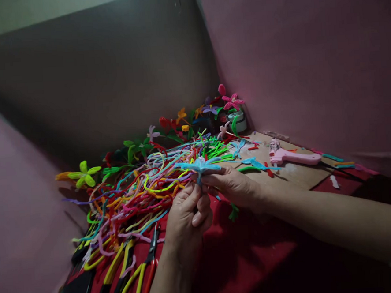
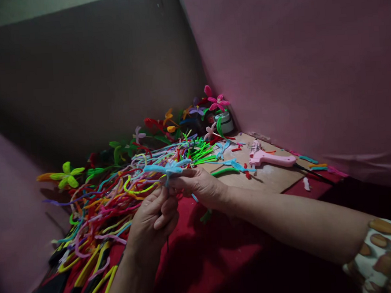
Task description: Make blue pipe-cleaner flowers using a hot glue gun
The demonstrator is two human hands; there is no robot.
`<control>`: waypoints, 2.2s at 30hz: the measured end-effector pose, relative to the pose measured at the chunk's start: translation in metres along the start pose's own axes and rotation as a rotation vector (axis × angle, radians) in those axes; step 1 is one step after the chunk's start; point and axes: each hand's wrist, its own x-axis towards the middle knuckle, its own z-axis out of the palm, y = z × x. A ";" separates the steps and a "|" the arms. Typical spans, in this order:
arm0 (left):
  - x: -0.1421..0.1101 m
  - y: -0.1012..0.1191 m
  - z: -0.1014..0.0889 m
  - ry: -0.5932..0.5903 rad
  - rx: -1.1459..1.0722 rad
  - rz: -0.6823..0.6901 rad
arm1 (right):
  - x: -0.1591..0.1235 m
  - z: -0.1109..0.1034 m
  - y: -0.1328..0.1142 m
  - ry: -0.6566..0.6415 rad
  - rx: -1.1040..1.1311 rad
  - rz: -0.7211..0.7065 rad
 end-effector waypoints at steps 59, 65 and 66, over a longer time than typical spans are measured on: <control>-0.013 -0.005 0.053 0.398 -0.292 0.120 | -0.012 -0.003 -0.016 0.197 -1.034 -0.765; -0.015 -0.005 0.057 0.428 -0.283 0.112 | -0.014 0.000 -0.015 0.197 -0.989 -0.744; -0.015 -0.005 0.057 0.428 -0.285 0.104 | -0.014 0.000 -0.015 0.196 -0.987 -0.740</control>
